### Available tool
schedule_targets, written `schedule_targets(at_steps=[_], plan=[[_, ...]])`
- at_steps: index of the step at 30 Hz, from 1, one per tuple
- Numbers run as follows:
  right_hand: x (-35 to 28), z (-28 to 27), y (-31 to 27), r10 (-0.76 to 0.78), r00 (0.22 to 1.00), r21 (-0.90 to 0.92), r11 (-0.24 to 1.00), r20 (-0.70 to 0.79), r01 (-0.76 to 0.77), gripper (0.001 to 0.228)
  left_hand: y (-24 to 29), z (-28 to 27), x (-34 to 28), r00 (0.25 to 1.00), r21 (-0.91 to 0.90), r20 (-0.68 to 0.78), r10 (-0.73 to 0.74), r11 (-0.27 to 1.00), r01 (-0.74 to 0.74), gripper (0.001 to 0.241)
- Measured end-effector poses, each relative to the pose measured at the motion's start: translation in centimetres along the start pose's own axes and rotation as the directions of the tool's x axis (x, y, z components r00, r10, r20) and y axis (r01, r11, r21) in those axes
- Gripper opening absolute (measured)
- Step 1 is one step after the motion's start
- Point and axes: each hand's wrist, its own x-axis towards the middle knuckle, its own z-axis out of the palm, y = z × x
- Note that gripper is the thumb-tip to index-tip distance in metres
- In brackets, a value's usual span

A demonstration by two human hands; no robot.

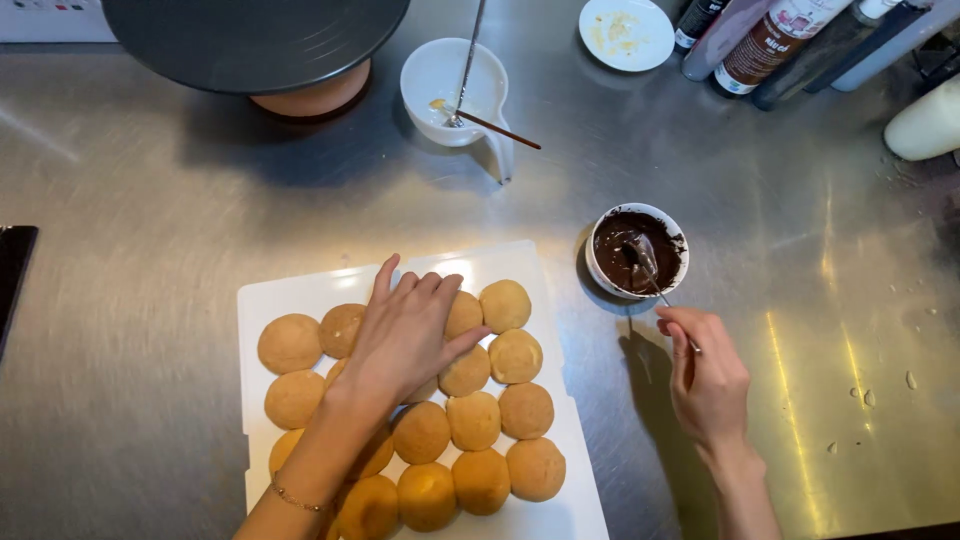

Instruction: Apply chocolate sauce to the base of cream puffs and arrange them on a tray.

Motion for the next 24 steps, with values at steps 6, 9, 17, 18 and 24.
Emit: schedule_targets(at_steps=[6,9,17,18,24], plan=[[-0.4,-0.6,1.1,0.146,0.988,0.198,0.971,-0.054,-0.133,0.018,1.4,-0.4,1.3,0.982,-0.005,0.136,-0.132,0.991,0.134,0.052],[0.4,-1.0,-0.1,0.379,0.919,0.48,0.83,-0.112,-0.284,0.028,1.5,-1.0,0.6,0.966,-0.182,0.115,-0.23,0.951,0.248,0.051],[-0.2,0.3,5.0,0.843,0.527,0.917,0.122,0.106,-0.38,0.032,1.5,-7.3,-0.3,0.806,-0.898,0.188,-0.561,0.234,0.372,0.048],[-0.5,0.6,6.0,0.882,0.432,0.938,-0.031,0.189,-0.346,0.032,0.8,-7.3,-0.7,0.814,-0.974,0.228,-0.535,-0.127,0.189,0.046],[-1.8,3.1,12.2,0.633,0.313,0.651,-0.757,0.708,0.055,0.014,0.3,-10.1,-2.5,0.715,-0.96,0.25,-0.653,-0.07,0.273,0.058]])
